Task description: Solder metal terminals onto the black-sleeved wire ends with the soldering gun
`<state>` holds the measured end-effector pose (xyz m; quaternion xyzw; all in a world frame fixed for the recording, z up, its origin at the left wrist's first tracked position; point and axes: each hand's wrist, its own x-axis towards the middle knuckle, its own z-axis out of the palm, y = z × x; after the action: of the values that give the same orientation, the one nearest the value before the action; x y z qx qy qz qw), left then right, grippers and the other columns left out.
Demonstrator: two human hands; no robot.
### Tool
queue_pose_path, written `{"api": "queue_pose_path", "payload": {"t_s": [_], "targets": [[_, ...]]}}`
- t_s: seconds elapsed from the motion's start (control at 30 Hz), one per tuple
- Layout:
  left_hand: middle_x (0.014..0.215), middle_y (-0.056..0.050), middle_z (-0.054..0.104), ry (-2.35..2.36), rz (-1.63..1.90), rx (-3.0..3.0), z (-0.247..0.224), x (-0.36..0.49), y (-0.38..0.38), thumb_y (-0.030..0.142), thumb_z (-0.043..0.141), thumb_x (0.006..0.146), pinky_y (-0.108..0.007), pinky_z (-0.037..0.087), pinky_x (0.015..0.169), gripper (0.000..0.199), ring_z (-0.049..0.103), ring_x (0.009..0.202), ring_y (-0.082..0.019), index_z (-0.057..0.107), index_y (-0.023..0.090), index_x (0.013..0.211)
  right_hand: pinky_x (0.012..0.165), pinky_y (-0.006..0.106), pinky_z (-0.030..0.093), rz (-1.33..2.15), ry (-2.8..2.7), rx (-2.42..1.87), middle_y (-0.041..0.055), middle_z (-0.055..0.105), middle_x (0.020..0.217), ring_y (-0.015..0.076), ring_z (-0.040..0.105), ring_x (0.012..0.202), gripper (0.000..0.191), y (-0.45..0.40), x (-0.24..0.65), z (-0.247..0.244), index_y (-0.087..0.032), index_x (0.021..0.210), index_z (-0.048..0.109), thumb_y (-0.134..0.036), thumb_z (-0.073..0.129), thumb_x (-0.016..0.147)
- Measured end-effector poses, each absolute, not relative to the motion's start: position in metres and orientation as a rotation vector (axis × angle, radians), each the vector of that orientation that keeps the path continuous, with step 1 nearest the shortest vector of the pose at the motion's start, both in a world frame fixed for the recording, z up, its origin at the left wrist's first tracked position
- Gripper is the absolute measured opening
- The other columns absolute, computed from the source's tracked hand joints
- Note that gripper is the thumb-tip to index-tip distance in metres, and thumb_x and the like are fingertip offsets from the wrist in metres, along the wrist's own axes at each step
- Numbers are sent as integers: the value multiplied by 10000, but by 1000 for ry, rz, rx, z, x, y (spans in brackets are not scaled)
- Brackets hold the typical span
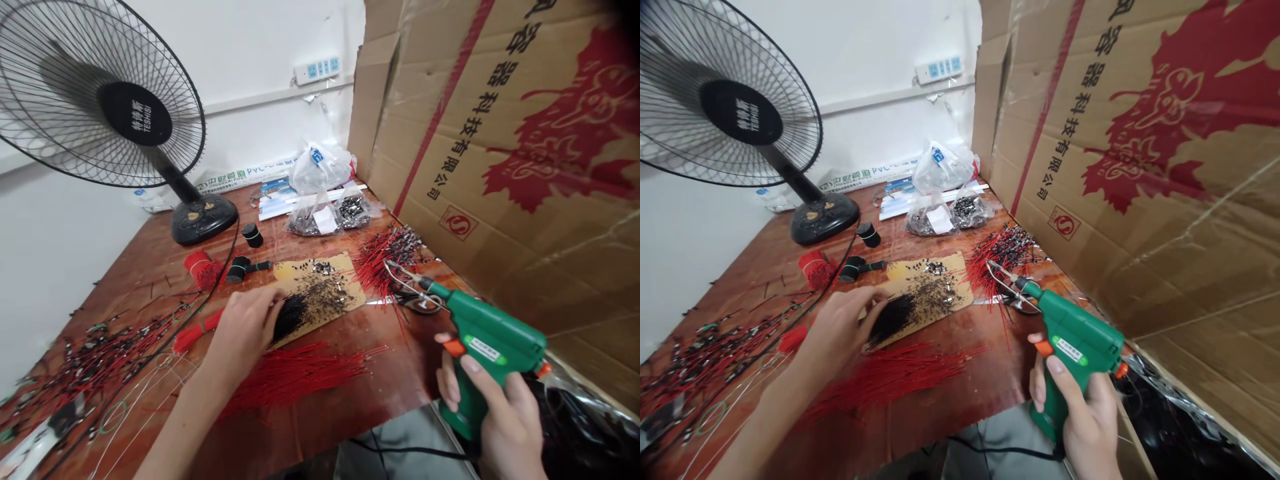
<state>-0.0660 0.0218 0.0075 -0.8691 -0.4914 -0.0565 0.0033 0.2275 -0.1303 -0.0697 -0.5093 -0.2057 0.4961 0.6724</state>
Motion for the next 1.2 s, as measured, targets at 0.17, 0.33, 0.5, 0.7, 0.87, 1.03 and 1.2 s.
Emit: {"api": "queue_pose_path", "payload": {"t_s": [0.17, 0.33, 0.5, 0.7, 0.87, 1.03, 1.2], "targets": [[1036, -38, 696, -1372, -248, -2937, -10, -23, 22, 226, 470, 1018, -346, 426, 864, 184, 617, 968, -202, 627, 207, 1112, 483, 272, 391, 1089, -435, -1163, -2, 538, 539, 136, 486, 472, 241, -127, 223, -63, -147, 1158, 636, -292, 592, 970], [923, -70, 647, -1397, -83, -2877, -23, 8, 25, 243, 411, 1028, -393, 422, 834, 227, 571, 909, -239, 610, 181, 937, 469, 273, 385, 1078, -480, -1167, -1, 550, 541, 142, 501, 468, 260, -128, 225, -67, -142, 1164, 635, -300, 610, 959], [1011, -83, 628, -1502, -4, -2939, -32, 12, 26, 179, 306, 1032, -370, 452, 824, 230, 609, 911, -223, 533, 165, 1067, 487, 279, 389, 1080, -474, -1163, -7, 543, 544, 140, 494, 469, 282, -129, 224, -67, -141, 1198, 618, -300, 598, 966], [1036, -59, 626, -1382, -87, -2944, -39, 13, 27, 311, 362, 1047, -362, 445, 794, 245, 612, 898, -220, 553, 191, 1141, 482, 281, 374, 1084, -426, -1179, 0, 546, 543, 146, 487, 479, 279, -128, 221, -61, -139, 1193, 615, -302, 595, 967], [896, -39, 615, -1274, -97, -2899, -42, 10, 32, 318, 436, 1028, -347, 405, 713, 247, 577, 791, -206, 669, 236, 1026, 490, 278, 374, 1109, -364, -1165, -1, 553, 549, 133, 487, 475, 244, -129, 221, -60, -150, 1149, 631, -294, 616, 953], [890, -36, 631, -1345, -170, -2924, -44, 10, 35, 324, 473, 1019, -330, 403, 722, 245, 587, 798, -197, 696, 225, 1001, 498, 271, 370, 1127, -343, -1154, 1, 557, 551, 120, 488, 476, 242, -129, 221, -61, -143, 1146, 639, -296, 604, 962], [893, -30, 632, -1379, -184, -2932, -46, 15, 36, 340, 492, 1012, -327, 400, 716, 225, 595, 799, -199, 687, 230, 984, 523, 283, 390, 1142, -365, -1135, -1, 552, 547, 131, 498, 487, 248, -130, 222, -64, -146, 1160, 642, -294, 598, 966]]}}
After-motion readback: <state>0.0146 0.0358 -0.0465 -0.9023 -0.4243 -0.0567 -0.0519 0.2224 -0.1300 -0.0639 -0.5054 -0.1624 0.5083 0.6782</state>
